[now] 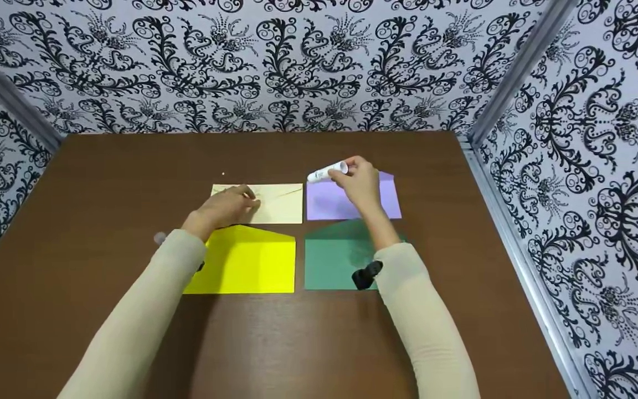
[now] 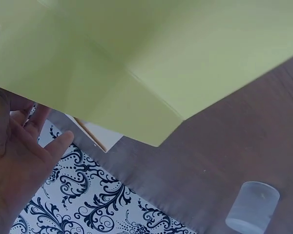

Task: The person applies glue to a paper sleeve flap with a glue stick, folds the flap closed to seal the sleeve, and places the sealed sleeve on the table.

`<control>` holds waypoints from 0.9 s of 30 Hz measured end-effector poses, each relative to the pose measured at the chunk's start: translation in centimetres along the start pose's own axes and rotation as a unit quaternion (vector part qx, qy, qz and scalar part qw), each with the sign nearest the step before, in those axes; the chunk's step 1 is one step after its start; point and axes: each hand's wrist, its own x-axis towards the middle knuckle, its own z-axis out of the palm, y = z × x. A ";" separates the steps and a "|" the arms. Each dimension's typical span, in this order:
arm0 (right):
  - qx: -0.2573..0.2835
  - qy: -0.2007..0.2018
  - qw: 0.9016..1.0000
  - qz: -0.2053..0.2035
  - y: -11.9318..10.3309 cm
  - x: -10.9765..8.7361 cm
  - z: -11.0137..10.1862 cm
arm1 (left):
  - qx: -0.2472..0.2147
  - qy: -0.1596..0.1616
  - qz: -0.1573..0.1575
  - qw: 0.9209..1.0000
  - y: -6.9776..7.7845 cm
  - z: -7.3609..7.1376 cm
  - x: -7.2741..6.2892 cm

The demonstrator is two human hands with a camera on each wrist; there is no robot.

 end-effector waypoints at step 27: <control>-0.004 0.021 1.000 0.021 1.0 0.0 -2.4 | 0.057 -0.001 0.007 0.998 -0.4 0.1 -0.4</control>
